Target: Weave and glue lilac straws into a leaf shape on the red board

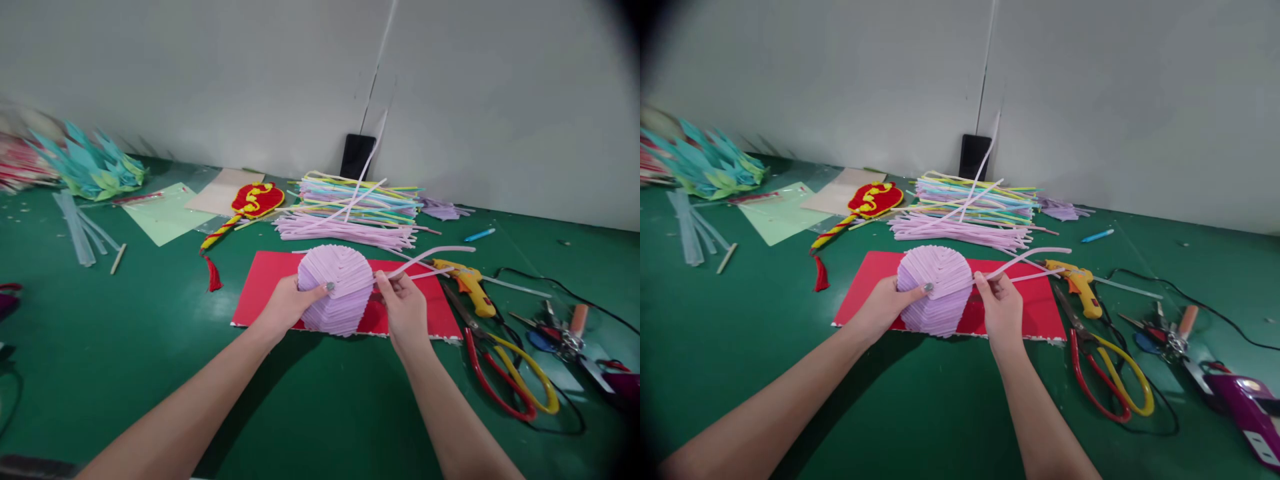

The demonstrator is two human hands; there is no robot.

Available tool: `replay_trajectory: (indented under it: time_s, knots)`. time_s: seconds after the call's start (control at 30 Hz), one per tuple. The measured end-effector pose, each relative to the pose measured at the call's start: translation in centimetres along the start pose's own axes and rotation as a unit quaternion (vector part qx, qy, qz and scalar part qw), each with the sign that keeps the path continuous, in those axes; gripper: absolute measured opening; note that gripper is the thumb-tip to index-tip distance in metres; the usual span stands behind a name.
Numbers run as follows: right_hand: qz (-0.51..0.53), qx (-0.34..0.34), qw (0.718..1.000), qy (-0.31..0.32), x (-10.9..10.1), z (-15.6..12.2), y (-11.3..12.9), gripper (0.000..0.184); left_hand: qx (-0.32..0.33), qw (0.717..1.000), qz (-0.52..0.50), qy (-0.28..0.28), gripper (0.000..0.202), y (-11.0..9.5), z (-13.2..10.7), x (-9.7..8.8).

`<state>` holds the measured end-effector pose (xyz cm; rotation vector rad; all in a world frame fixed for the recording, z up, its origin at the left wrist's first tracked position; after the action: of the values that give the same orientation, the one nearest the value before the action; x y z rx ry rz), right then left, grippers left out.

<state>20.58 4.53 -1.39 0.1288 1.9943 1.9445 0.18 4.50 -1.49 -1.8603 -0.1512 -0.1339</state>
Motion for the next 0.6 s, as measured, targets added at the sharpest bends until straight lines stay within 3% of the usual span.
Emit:
replay_trajectory:
  time_s: [0.33,0.6]
  knots:
    - [0.040,0.007,0.999,0.014,0.4,0.0,-0.1,0.031,0.009,1.000,0.020,-0.008,0.032,-0.1,-0.1,0.0]
    - [-0.006,-0.007,0.989,0.144,1.9,-0.8,0.2,0.037,0.020,0.999,0.032,0.021,0.034,-0.2,-0.3,0.4]
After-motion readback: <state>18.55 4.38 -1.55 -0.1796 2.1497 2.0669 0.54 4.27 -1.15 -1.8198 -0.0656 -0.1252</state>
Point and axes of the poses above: each hand's wrist, its own z-axis towards the middle knuckle, its own x-axis out of the palm, y = z × x, the point moved 5 cm from there along z, towards the middle knuckle, and after that the axes turned 12 degrees about -z, right-handed, at the moved point
